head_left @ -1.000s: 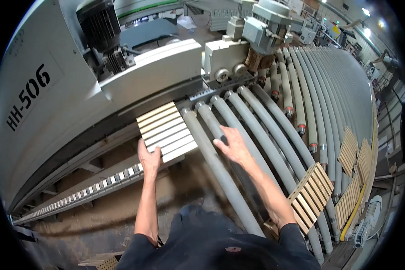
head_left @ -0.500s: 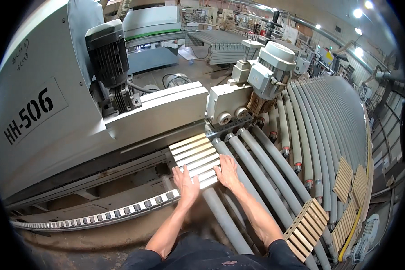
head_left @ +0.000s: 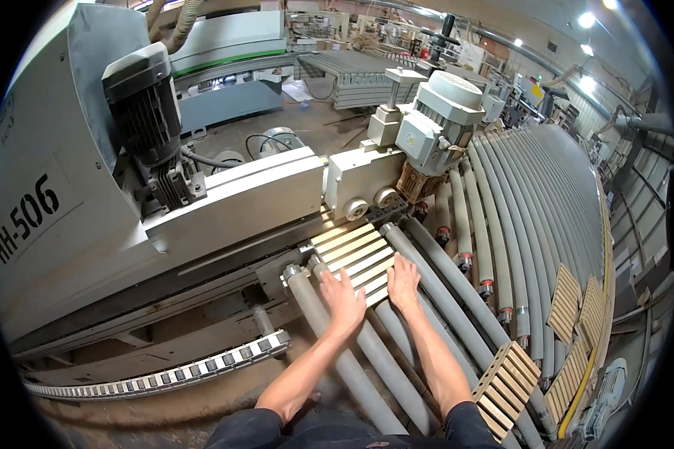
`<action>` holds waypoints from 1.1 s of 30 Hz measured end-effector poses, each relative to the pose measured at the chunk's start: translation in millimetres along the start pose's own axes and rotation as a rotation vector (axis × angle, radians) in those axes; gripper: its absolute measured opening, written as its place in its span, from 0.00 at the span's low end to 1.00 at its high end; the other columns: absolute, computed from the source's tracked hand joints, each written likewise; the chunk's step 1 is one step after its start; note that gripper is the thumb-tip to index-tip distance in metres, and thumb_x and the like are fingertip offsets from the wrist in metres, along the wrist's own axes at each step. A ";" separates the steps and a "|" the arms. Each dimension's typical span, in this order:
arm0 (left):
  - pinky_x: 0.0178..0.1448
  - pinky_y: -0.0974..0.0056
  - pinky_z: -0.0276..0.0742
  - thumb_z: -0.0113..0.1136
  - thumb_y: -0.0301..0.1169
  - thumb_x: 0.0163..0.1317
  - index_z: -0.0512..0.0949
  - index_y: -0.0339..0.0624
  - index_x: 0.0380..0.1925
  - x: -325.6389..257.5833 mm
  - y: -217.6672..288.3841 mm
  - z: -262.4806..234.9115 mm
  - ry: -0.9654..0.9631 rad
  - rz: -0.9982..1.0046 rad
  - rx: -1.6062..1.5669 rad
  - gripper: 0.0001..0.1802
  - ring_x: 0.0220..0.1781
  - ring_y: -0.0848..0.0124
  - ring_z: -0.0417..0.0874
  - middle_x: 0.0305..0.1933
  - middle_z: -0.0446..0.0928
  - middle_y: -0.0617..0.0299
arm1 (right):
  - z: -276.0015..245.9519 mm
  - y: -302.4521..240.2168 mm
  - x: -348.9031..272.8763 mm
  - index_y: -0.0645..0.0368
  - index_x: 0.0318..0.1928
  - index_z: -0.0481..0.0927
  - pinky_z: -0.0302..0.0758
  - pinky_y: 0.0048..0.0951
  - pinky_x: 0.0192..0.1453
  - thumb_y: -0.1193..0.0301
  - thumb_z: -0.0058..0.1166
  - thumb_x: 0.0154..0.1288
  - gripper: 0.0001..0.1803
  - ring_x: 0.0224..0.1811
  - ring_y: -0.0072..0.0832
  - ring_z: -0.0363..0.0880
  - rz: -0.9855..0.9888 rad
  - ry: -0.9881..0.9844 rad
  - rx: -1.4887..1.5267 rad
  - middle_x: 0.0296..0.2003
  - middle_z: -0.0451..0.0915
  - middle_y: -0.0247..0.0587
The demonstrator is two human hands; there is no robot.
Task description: The person feeds slatted wooden panels into an edge-banding machine, retrieves the processed panels from conveyor rollers, and stacks them onto a pallet by hand.
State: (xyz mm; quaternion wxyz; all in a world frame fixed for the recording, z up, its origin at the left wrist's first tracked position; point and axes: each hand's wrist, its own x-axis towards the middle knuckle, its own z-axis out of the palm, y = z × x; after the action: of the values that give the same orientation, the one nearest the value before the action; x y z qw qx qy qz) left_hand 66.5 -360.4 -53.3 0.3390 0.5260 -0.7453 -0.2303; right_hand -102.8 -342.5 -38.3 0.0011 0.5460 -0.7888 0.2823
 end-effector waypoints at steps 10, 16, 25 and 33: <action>0.78 0.48 0.55 0.62 0.28 0.57 0.64 0.28 0.68 19.9 17.2 20.9 -0.065 -0.001 -0.301 0.38 0.72 0.38 0.63 0.70 0.63 0.31 | -32.7 27.6 -28.0 0.72 0.60 0.72 0.70 0.54 0.61 0.53 0.55 0.66 0.34 0.53 0.65 0.75 0.281 0.036 -0.011 0.47 0.79 0.71; 0.58 0.55 0.82 0.67 0.19 0.57 0.65 0.24 0.63 -2.3 34.8 -30.2 -0.572 -0.556 -1.220 0.34 0.52 0.58 0.84 0.54 0.81 0.45 | -90.3 21.0 -92.3 0.75 0.41 0.79 0.73 0.53 0.56 0.52 0.53 0.70 0.30 0.50 0.66 0.79 0.551 0.077 0.234 0.42 0.81 0.73; 0.55 0.60 0.82 0.71 0.27 0.55 0.76 0.29 0.54 -67.5 78.1 -97.8 -0.723 -0.225 -1.248 0.27 0.48 0.64 0.85 0.50 0.83 0.52 | -150.9 -39.0 -190.5 0.66 0.57 0.76 0.72 0.46 0.60 0.62 0.57 0.68 0.23 0.52 0.52 0.77 0.423 0.449 0.401 0.49 0.78 0.59; 0.68 0.47 0.71 0.68 0.26 0.59 0.67 0.23 0.64 -122.1 120.9 -58.5 -0.272 0.568 -1.046 0.35 0.67 0.42 0.72 0.68 0.66 0.31 | -245.8 -139.8 -171.6 0.70 0.62 0.71 0.77 0.41 0.57 0.62 0.70 0.58 0.37 0.51 0.44 0.80 0.014 0.655 0.516 0.47 0.80 0.57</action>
State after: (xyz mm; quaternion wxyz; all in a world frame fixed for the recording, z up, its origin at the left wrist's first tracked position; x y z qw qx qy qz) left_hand 60.9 -203.6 38.0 0.5023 0.0361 -0.6811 -0.5315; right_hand 11.6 -119.3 177.1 0.1133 0.4043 -0.6537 0.6296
